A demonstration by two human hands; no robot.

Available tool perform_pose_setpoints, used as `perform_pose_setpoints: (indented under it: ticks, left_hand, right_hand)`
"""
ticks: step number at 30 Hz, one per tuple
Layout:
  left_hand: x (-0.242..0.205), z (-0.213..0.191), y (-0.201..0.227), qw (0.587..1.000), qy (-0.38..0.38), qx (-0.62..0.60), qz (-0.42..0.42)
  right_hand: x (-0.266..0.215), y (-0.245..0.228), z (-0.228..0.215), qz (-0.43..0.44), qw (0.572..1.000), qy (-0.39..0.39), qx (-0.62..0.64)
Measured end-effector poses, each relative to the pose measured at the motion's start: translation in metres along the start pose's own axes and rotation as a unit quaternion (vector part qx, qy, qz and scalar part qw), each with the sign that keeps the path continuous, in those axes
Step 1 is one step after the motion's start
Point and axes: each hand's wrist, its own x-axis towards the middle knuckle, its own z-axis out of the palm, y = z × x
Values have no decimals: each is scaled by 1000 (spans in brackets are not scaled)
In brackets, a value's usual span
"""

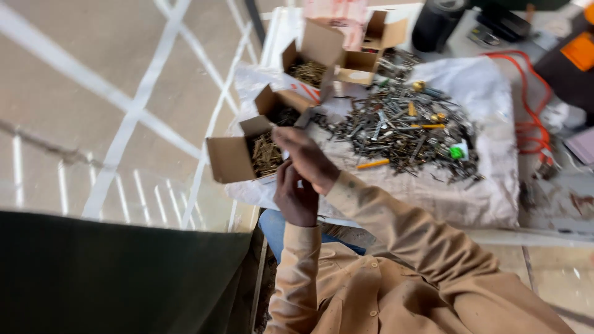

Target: Sort mixed screws and nails from a pile into separate cardboard boxes

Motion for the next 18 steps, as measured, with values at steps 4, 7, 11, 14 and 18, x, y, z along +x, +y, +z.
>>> perform_pose_setpoints:
  ticks: [4, 7, 11, 14, 18]
  left_hand:
    - [-3, 4, -8, 1000, -13, 16, 6]
    - [-2, -1, -5, 999, -1, 38, 24]
    - [5, -4, 2, 998, -17, 34, 43]
    - [3, -7, 2, 996, -36, 15, 78]
    - [3, 1, 14, 989, 24, -107, 100]
  right_hand:
    - [-3, 3, -12, -2, 998, -18, -55]
    - [-8, -5, -9, 6, 995, -77, -56]
    - [-25, -28, -16, -14, 987, -43, -154]
    - [-65, -53, -30, -89, 978, -27, -185]
    - [-81, -36, -77, -298, 929, 64, -209]
